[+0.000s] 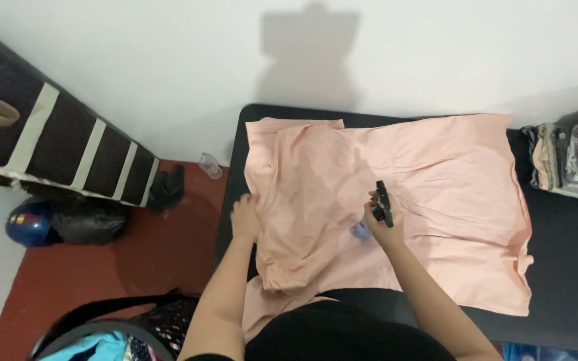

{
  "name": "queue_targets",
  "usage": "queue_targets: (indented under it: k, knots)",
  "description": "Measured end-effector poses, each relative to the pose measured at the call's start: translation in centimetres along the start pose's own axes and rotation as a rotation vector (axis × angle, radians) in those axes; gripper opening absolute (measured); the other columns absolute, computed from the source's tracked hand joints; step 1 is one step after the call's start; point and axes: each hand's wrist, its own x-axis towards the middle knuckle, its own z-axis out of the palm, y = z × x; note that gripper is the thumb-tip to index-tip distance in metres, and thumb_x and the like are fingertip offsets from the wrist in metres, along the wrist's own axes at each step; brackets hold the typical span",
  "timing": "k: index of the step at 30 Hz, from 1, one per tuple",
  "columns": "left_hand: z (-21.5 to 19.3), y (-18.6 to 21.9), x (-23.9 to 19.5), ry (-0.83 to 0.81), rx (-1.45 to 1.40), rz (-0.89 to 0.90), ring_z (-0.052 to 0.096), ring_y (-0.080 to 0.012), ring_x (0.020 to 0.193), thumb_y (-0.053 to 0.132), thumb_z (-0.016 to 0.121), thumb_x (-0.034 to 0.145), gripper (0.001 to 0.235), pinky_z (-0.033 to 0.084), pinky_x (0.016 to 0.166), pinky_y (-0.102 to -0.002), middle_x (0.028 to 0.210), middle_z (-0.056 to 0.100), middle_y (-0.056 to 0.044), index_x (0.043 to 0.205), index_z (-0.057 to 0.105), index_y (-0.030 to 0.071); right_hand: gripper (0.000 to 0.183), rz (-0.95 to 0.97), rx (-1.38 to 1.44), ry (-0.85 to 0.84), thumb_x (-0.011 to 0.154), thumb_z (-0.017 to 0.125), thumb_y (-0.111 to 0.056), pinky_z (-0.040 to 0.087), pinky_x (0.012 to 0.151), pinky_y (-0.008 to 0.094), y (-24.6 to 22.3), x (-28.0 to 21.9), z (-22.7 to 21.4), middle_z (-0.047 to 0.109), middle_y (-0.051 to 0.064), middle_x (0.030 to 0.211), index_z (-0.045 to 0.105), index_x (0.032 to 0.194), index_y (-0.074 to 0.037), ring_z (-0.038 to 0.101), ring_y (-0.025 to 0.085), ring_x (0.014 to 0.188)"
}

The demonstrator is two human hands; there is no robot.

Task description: The recorder takes a garment from a laundry basket, spreads it out on a table, and sprays it with a liquid while smoothing the fabric with their hands.

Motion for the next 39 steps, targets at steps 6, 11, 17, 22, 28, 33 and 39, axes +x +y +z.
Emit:
queue_targets:
  k: [6, 11, 17, 22, 28, 33, 39]
  knots:
    - [-5.2, -1.8, -4.6, -0.087, -0.039, 0.181, 0.062, -0.0376, 0.118, 0.027, 0.069, 0.089, 0.054, 0.058, 0.093, -0.045, 0.133, 0.054, -0.015, 0.138, 0.056, 0.009, 0.014, -0.186, -0.080, 0.098, 0.081, 0.077, -0.003, 0.053, 0.086, 0.037, 1.5, 0.9, 0.6, 0.076, 0.012, 0.106, 0.071, 0.093, -0.007, 0.073, 0.029, 0.095]
    - [0.2, -12.5, 6.6, -1.334, 0.217, -0.143, 0.055, -0.0250, 0.136, 0.040, 0.072, 0.090, 0.069, 0.041, 0.117, -0.040, 0.148, 0.057, -0.012, 0.146, 0.054, 0.004, 0.032, -0.013, -0.024, 0.143, 0.079, 0.075, -0.004, 0.053, 0.089, 0.027, -0.2, 1.2, 1.6, 0.075, 0.005, 0.095, 0.075, 0.110, -0.015, 0.071, 0.014, 0.090]
    - [-5.4, -3.8, 12.2, 0.029, 0.020, 0.106, 0.070, -0.0369, 0.107, 0.047, 0.055, 0.095, 0.040, 0.061, 0.083, -0.053, 0.109, 0.071, -0.012, 0.109, 0.078, 0.018, 0.030, -0.056, -0.037, 0.141, 0.079, 0.075, -0.002, 0.054, 0.088, 0.030, -0.1, 1.3, 1.7, 0.075, 0.006, 0.092, 0.074, 0.107, -0.013, 0.073, 0.017, 0.087]
    - [0.3, 7.3, 16.8, -0.142, -0.514, 0.205, 0.061, -0.0386, 0.125, 0.037, 0.061, 0.095, 0.052, 0.053, 0.103, -0.049, 0.131, 0.066, -0.021, 0.134, 0.065, 0.005, 0.028, -0.055, -0.011, 0.159, 0.079, 0.075, 0.000, 0.054, 0.089, 0.033, 0.4, 0.2, 1.4, 0.076, 0.010, 0.094, 0.073, 0.105, -0.008, 0.074, 0.021, 0.089]
    - [-2.9, 15.7, 18.5, -0.313, -0.536, 0.147, 0.061, -0.0386, 0.126, 0.051, 0.075, 0.087, 0.062, 0.050, 0.106, -0.039, 0.127, 0.070, -0.017, 0.129, 0.071, 0.006, 0.031, -0.016, -0.003, 0.149, 0.079, 0.075, -0.001, 0.054, 0.091, 0.035, 0.5, -0.7, 1.1, 0.076, 0.010, 0.092, 0.074, 0.109, -0.009, 0.075, 0.022, 0.092]
    - [-7.9, 11.8, 25.2, 0.599, -0.756, 0.127, 0.069, -0.0342, 0.086, 0.033, 0.073, 0.089, 0.019, 0.054, 0.083, -0.041, 0.083, 0.074, -0.010, 0.094, 0.079, 0.016, 0.030, 0.014, 0.002, 0.166, 0.081, 0.075, 0.000, 0.054, 0.092, 0.035, -0.8, -0.4, 1.2, 0.075, 0.008, 0.090, 0.074, 0.109, -0.009, 0.074, 0.020, 0.092]
    - [-6.8, 11.8, 18.2, 0.695, -0.582, 0.134, 0.064, -0.0355, 0.104, 0.058, 0.062, 0.092, 0.050, 0.054, 0.094, -0.057, 0.112, 0.057, -0.009, 0.117, 0.058, 0.015, 0.033, 0.116, -0.123, 0.155, 0.079, 0.074, -0.010, 0.055, 0.089, 0.037, -1.9, 1.5, 2.1, 0.077, 0.010, 0.094, 0.075, 0.112, -0.016, 0.074, 0.028, 0.094]
